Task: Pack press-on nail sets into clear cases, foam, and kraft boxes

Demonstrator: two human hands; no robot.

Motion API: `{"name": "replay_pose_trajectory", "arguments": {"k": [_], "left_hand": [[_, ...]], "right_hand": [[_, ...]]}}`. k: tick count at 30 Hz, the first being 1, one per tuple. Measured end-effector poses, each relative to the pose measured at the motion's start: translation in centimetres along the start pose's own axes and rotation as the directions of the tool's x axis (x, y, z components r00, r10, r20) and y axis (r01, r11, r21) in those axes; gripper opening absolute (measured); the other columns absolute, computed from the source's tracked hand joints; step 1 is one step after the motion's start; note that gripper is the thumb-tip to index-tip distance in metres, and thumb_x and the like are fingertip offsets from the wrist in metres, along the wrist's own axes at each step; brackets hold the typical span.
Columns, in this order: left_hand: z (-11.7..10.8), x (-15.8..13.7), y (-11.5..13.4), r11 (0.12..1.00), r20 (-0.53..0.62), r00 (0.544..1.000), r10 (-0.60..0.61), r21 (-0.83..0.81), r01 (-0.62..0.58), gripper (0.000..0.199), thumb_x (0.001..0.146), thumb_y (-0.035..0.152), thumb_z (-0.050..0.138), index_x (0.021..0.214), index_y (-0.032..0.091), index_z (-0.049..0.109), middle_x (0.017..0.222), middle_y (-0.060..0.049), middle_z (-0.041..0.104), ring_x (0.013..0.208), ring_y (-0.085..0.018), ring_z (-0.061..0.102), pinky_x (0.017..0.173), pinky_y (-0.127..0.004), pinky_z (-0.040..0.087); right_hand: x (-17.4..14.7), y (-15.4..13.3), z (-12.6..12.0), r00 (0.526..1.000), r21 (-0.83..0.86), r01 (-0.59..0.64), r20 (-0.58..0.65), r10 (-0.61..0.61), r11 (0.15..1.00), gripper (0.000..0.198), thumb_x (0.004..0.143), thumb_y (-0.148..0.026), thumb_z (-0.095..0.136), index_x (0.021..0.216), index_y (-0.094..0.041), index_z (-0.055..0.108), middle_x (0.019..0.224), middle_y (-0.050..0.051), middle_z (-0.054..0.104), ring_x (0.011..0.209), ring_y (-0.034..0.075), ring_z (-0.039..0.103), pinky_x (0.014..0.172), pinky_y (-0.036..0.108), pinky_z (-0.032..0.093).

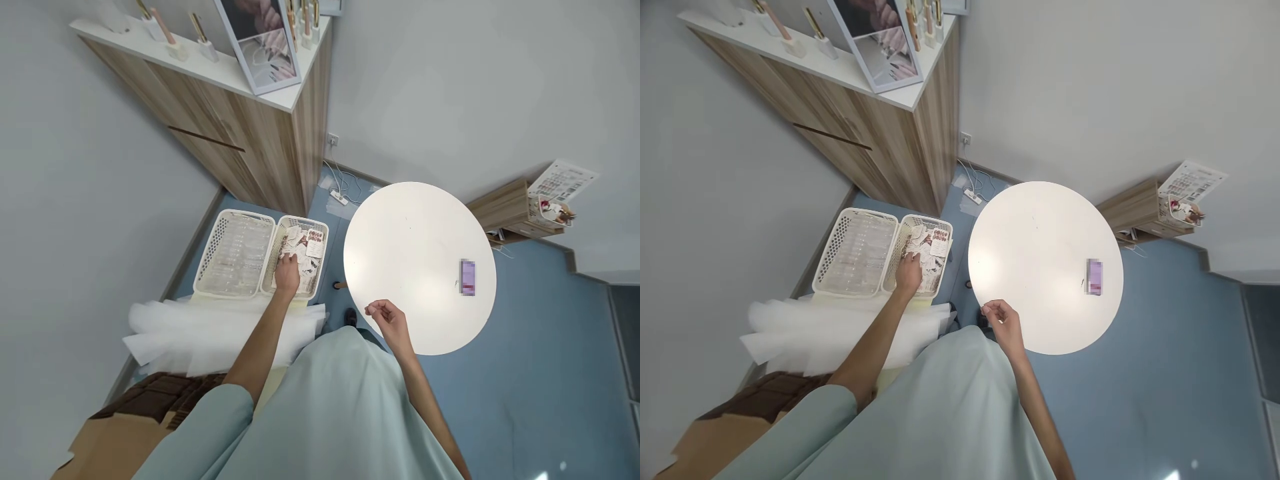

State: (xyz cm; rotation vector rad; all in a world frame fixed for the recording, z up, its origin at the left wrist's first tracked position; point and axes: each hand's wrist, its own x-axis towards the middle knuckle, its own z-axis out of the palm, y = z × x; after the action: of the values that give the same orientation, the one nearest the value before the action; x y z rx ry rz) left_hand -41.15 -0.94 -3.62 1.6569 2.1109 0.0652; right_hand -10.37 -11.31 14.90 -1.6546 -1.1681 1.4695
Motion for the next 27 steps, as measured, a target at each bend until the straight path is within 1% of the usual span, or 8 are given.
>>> {"name": "replay_pose_trajectory", "arguments": {"k": [4, 7, 10, 18, 20, 22, 25, 27], "left_hand": [[-0.6, -0.5, -0.2, 0.994, -0.036, 0.998, 0.047, -0.092, -0.051, 0.058, 0.090, 0.006, 0.047, 0.147, 0.007, 0.057, 0.149, -0.025, 0.059, 0.132, -0.034, 0.061, 0.111, -0.047, 0.050], [-1.6, -1.0, -0.2, 0.990, -0.072, 0.997, 0.009, -0.140, -0.019, 0.056, 0.091, 0.006, 0.044, 0.145, 0.005, 0.059, 0.140, -0.026, 0.066, 0.123, -0.034, 0.067, 0.107, -0.047, 0.052], [-2.6, -1.7, 0.2, 0.983, -0.123, 0.992, -0.039, -0.182, 0.016, 0.053, 0.093, 0.009, 0.043, 0.142, 0.008, 0.064, 0.129, -0.022, 0.071, 0.112, -0.032, 0.072, 0.102, -0.045, 0.055], [-3.9, -4.4, 3.4, 0.968, -0.198, 0.974, -0.109, -0.243, 0.059, 0.037, 0.100, 0.021, 0.045, 0.116, 0.011, 0.077, 0.118, -0.019, 0.075, 0.110, -0.032, 0.071, 0.104, -0.045, 0.054], [-4.2, -5.2, 5.0, 0.949, -0.272, 0.951, -0.147, -0.309, 0.058, 0.037, 0.100, 0.025, 0.047, 0.116, 0.012, 0.077, 0.122, -0.019, 0.075, 0.113, -0.031, 0.071, 0.107, -0.045, 0.053], [-4.5, -6.1, 7.3, 0.900, -0.284, 0.939, -0.193, -0.433, 0.054, 0.034, 0.098, 0.032, 0.054, 0.114, 0.015, 0.078, 0.119, -0.016, 0.077, 0.109, -0.030, 0.073, 0.106, -0.044, 0.054], [-4.5, -7.8, 12.4, 0.729, -0.095, 0.976, -0.197, -0.680, 0.081, 0.035, 0.089, 0.046, 0.070, 0.107, 0.017, 0.079, 0.103, -0.011, 0.081, 0.092, -0.027, 0.076, 0.090, -0.042, 0.062], [-4.3, -9.2, 16.6, 0.611, 0.036, 0.997, -0.065, -0.788, 0.068, 0.043, 0.081, 0.055, 0.079, 0.102, 0.017, 0.079, 0.098, -0.011, 0.081, 0.090, -0.028, 0.076, 0.082, -0.042, 0.065]], "right_hand": [[0.0, -0.1, 0.1, 1.000, 0.006, -0.016, -0.006, 0.016, 1.000, 0.032, 0.094, -0.057, 0.073, 0.096, -0.025, 0.074, 0.099, 0.007, 0.078, 0.097, 0.026, 0.072, 0.094, 0.041, 0.057], [0.2, -0.1, -0.1, 1.000, 0.005, -0.003, 0.006, 0.003, 1.000, 0.033, 0.094, -0.058, 0.072, 0.096, -0.025, 0.074, 0.099, 0.007, 0.078, 0.098, 0.026, 0.073, 0.094, 0.041, 0.057], [0.4, 0.1, -0.6, 1.000, 0.003, 0.009, 0.025, -0.009, 1.000, 0.036, 0.093, -0.061, 0.072, 0.095, -0.025, 0.074, 0.097, 0.007, 0.078, 0.098, 0.027, 0.073, 0.094, 0.042, 0.057], [0.7, 0.8, -4.9, 0.992, 0.031, 0.031, 0.124, -0.035, 0.999, 0.031, 0.094, -0.056, 0.072, 0.095, -0.025, 0.073, 0.097, 0.006, 0.077, 0.096, 0.025, 0.071, 0.092, 0.040, 0.055], [0.8, 1.0, -6.4, 0.991, 0.039, 0.035, 0.128, -0.039, 0.999, 0.031, 0.094, -0.056, 0.073, 0.094, -0.025, 0.073, 0.098, 0.006, 0.078, 0.097, 0.025, 0.072, 0.093, 0.040, 0.055], [1.0, 1.4, -8.0, 0.991, 0.051, 0.042, 0.124, -0.048, 0.998, 0.032, 0.093, -0.057, 0.074, 0.094, -0.025, 0.073, 0.098, 0.006, 0.078, 0.097, 0.025, 0.072, 0.094, 0.040, 0.055], [1.4, 2.2, -10.4, 0.992, 0.078, 0.056, 0.111, -0.065, 0.995, 0.033, 0.092, -0.058, 0.074, 0.094, -0.025, 0.073, 0.098, 0.006, 0.079, 0.097, 0.025, 0.073, 0.094, 0.040, 0.056], [1.7, 3.0, -12.1, 0.994, 0.100, 0.053, 0.092, -0.062, 0.994, 0.034, 0.091, -0.058, 0.075, 0.095, -0.025, 0.074, 0.097, 0.006, 0.079, 0.095, 0.024, 0.074, 0.093, 0.040, 0.057]]}}
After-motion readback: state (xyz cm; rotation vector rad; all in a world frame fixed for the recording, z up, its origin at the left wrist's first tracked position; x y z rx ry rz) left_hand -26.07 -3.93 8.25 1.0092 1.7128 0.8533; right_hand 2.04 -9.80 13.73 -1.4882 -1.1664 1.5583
